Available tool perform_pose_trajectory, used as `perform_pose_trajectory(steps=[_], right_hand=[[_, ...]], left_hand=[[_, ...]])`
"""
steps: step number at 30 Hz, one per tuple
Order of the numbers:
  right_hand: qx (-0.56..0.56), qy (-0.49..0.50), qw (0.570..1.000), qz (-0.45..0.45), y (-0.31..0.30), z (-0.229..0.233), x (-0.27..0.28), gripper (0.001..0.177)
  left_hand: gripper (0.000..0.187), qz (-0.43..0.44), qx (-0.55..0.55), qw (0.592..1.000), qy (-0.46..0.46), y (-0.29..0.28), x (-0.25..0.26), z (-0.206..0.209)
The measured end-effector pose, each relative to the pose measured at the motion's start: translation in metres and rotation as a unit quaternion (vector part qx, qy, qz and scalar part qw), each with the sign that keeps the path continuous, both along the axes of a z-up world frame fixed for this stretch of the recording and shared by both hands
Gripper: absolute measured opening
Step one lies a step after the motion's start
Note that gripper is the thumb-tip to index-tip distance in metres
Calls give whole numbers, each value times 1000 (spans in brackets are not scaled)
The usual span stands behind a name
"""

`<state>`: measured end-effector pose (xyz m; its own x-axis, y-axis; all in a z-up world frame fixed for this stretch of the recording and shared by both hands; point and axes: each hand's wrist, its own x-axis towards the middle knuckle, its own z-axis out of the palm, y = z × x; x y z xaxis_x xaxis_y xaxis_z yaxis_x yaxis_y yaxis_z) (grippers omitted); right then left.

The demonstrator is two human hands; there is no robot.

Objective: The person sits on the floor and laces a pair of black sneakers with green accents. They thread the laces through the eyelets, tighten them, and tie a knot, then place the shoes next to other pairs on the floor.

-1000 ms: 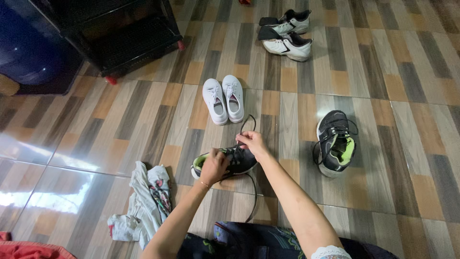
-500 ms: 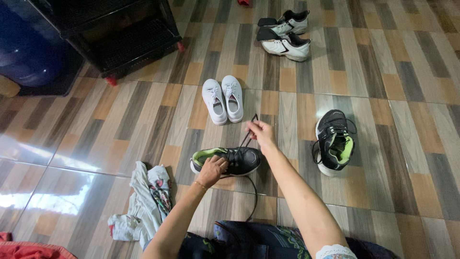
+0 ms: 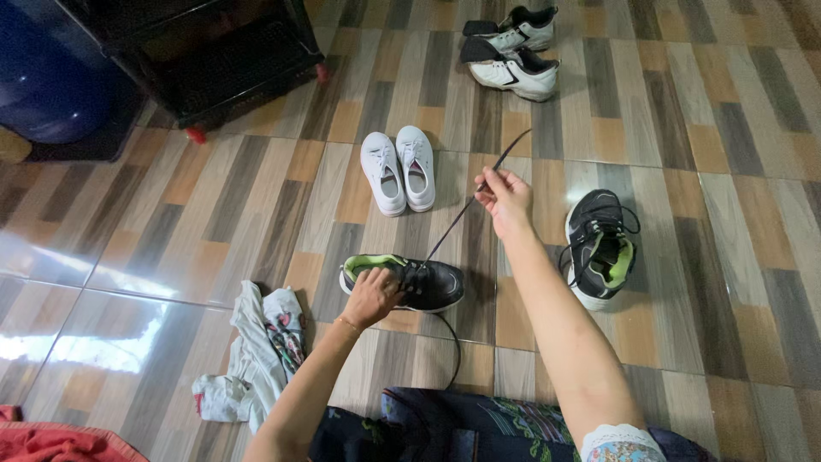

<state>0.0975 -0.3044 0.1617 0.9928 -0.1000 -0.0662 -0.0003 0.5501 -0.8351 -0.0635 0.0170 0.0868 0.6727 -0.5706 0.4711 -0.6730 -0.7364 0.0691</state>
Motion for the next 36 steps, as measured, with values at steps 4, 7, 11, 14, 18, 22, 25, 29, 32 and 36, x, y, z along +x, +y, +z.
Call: perform_pose_trajectory(steps=[4,7,11,14,18,22,25,29,32,36], right_hand=[[-8,-9,1000,-18,-12,1,5,12],[-23,-17,999,-42,-21,0,10,14],[26,-14,998,-57,-37,-4,17,14],[67,9,995,-69,-49,-5,23,16],[53,-15,994,-91,-65,-8,26,21],[-46,-16,992,-118,-70,-11,26,25],[-134,-14,983,-124,-63,-18,21,24],[-145,-12,985,-89,-38,-32,17,14],[-120,-57,991,-11,-18,-44,8,13],[-142,-2,989,44,19,-59,-5,13]], left_hand=[[25,54,-156,981,100,4,10,6],[29,123,-284,924,226,16,25,10],[32,178,-408,819,361,35,48,14],[31,170,-471,784,366,46,65,23],[29,113,-500,789,339,56,74,44],[16,33,-433,814,386,48,65,62],[8,-157,-326,800,478,34,50,63],[23,-109,44,828,549,2,31,45],[39,-171,160,817,526,-11,18,22],[57,-121,242,824,499,-27,13,-1]])
